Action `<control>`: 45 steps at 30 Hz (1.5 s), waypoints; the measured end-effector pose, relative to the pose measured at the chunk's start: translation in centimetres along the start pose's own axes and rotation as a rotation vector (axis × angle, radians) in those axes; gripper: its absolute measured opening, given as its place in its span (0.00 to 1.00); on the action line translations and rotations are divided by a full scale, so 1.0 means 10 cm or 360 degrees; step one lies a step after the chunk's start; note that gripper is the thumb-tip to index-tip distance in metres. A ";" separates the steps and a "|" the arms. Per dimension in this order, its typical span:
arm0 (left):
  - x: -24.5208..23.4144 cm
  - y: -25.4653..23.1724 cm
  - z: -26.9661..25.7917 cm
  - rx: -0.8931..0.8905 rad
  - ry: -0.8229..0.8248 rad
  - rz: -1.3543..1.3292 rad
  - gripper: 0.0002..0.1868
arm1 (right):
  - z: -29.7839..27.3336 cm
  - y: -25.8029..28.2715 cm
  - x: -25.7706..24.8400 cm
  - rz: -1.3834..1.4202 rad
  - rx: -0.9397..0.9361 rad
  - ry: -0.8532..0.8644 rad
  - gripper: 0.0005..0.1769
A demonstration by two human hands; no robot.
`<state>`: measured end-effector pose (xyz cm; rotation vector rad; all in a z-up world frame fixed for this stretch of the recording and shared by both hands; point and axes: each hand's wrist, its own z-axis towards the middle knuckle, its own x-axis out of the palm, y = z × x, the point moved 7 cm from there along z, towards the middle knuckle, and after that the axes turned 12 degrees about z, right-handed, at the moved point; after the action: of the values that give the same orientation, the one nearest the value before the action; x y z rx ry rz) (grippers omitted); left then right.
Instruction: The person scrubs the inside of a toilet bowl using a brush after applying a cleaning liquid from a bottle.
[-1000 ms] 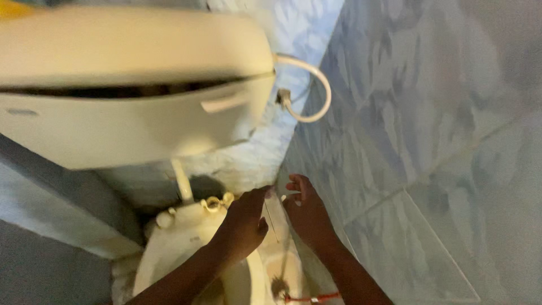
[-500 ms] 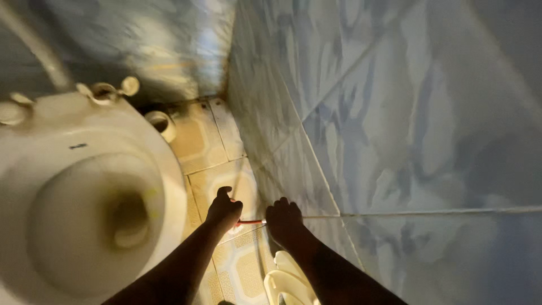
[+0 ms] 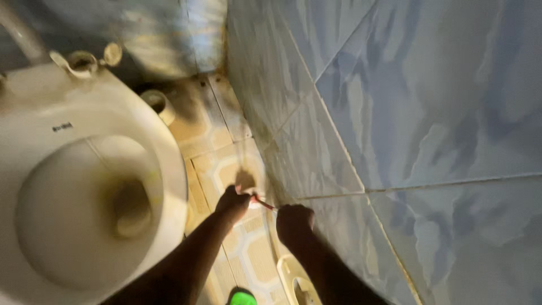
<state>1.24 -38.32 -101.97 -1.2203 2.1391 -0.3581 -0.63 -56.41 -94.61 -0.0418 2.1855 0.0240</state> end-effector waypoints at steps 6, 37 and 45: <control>-0.15 -0.40 -0.65 -0.0503 0.0542 -0.0347 0.35 | -0.62 -0.03 -0.94 0.0725 0.0642 0.0047 0.16; -2.42 1.98 -1.23 -0.0130 -0.0439 -0.0858 0.36 | -1.59 2.27 -0.04 0.1735 -0.0022 0.0270 0.20; -4.04 1.25 -2.13 0.0649 -0.1597 0.0971 0.21 | -0.90 3.45 1.23 0.1228 -0.0767 0.0294 0.14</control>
<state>-6.26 0.74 -76.39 -0.3204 1.3398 0.0945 -16.37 -22.54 -99.41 0.5441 2.2001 1.0090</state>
